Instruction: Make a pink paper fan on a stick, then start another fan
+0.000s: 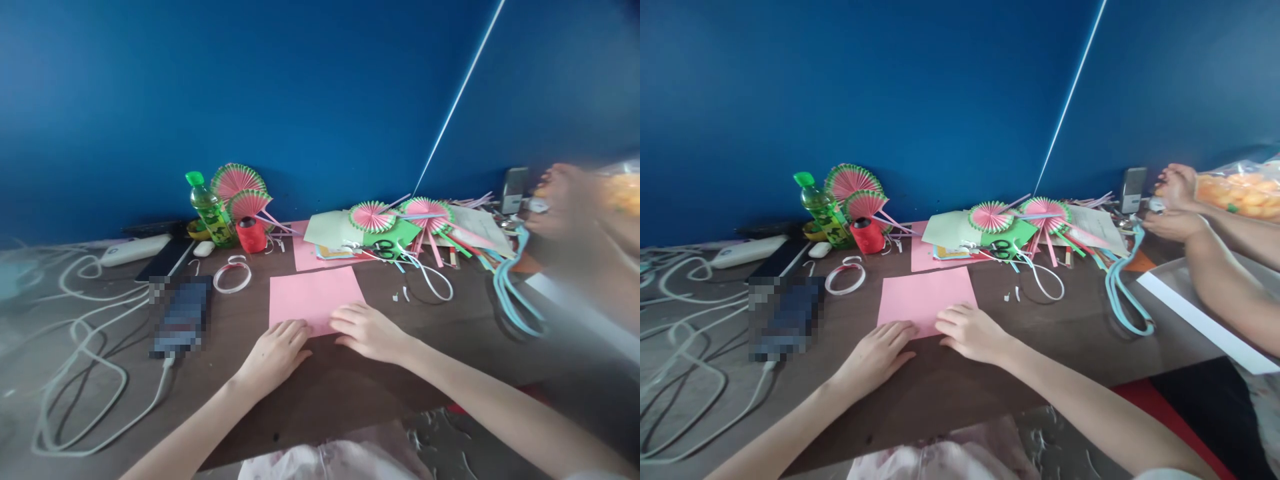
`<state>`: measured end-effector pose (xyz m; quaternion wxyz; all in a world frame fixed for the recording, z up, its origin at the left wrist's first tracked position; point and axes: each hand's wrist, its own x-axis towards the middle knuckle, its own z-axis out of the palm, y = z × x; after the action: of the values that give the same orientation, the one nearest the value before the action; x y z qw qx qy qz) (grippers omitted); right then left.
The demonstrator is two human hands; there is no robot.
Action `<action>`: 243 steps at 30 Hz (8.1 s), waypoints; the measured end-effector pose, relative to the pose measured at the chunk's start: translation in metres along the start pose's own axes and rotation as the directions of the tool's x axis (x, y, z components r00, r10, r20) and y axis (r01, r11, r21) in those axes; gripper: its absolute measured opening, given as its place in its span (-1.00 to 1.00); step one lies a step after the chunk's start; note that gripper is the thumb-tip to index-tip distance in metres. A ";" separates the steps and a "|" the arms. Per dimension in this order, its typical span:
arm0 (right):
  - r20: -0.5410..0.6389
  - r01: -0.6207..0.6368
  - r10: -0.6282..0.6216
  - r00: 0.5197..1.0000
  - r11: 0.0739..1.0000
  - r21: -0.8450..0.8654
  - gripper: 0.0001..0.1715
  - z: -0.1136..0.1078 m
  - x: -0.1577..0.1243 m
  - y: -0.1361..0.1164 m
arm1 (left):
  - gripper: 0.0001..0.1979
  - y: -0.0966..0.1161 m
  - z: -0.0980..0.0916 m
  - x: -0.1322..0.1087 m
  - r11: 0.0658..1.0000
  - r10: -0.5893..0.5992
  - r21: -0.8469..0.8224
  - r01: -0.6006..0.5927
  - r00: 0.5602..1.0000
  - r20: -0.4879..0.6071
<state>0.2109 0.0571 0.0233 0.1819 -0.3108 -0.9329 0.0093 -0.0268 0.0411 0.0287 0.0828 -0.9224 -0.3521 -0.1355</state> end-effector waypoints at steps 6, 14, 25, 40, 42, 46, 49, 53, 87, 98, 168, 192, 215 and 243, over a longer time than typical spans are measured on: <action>0.089 0.118 -0.116 0.989 0.993 -0.019 -0.77 0.016 0.020 0.004 | -0.88 -0.007 0.010 0.014 0.978 0.175 0.109 -0.176 0.984 0.016; -0.018 0.111 -0.113 0.993 0.991 -0.078 -0.80 0.009 0.034 0.003 | -0.86 -0.009 0.000 0.029 0.977 0.129 0.188 -0.103 0.983 -0.128; -0.282 -0.004 -0.009 0.959 0.999 -0.043 -0.79 -0.015 0.059 0.012 | -0.86 -0.015 -0.021 0.058 0.971 -0.073 0.207 0.122 0.970 -0.231; -0.420 -0.039 -0.021 0.907 0.990 -0.133 -0.73 -0.059 0.104 0.029 | -0.84 -0.041 -0.057 0.106 0.921 -0.059 0.335 0.200 0.920 -0.387; -0.424 -0.011 -0.051 0.904 0.990 -0.143 -0.74 -0.062 0.104 0.030 | -0.85 -0.043 -0.058 0.103 0.919 -0.083 0.327 0.219 0.920 -0.383; -0.443 -0.004 -0.061 0.895 0.989 -0.145 -0.71 -0.071 0.092 0.043 | -0.90 -0.067 -0.058 0.080 0.903 -0.154 0.321 0.286 0.912 -0.380; -0.481 -0.035 -0.034 0.876 0.990 -0.134 -0.71 -0.078 0.081 0.057 | -0.91 -0.089 -0.059 0.059 0.860 -0.295 0.265 0.436 0.848 -0.440; -0.491 -0.009 -0.073 0.868 0.987 -0.162 -0.72 -0.081 0.080 0.059 | -0.85 -0.087 -0.066 0.058 0.870 -0.297 0.184 0.458 0.784 -0.545; -0.243 -0.225 0.375 0.894 0.847 0.482 -0.70 -0.090 0.052 0.055 | -0.82 -0.062 -0.070 0.046 0.926 0.012 0.315 0.210 0.815 -0.580; -0.399 -0.090 0.069 0.914 0.995 -0.034 -0.76 -0.078 0.085 0.034 | -0.82 -0.048 -0.068 0.049 0.935 0.064 0.330 0.129 0.854 -0.516; -0.047 -0.392 0.394 0.918 0.919 0.050 -0.57 0.036 0.065 0.034 | -0.53 -0.049 0.035 0.064 0.943 -0.288 -0.124 0.308 0.945 0.152; 0.016 -0.462 0.463 0.886 0.887 -0.017 -0.45 0.041 0.066 0.025 | -0.45 -0.025 0.045 0.067 0.892 -0.451 0.080 0.444 0.872 0.192; 0.035 -0.458 0.461 0.887 0.885 -0.081 -0.42 0.039 0.063 0.025 | -0.45 -0.029 0.044 0.059 0.878 -0.477 0.134 0.460 0.862 0.171; -0.030 -0.410 0.409 0.912 0.909 -0.071 -0.60 0.033 0.050 0.028 | -0.61 -0.031 0.034 0.057 0.881 -0.470 0.107 0.461 0.879 0.083</action>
<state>0.1789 0.1121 0.0050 0.1705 -0.5063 -0.8453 0.0095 -0.0005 0.1085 0.0163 0.0676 -0.8124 -0.5726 -0.0873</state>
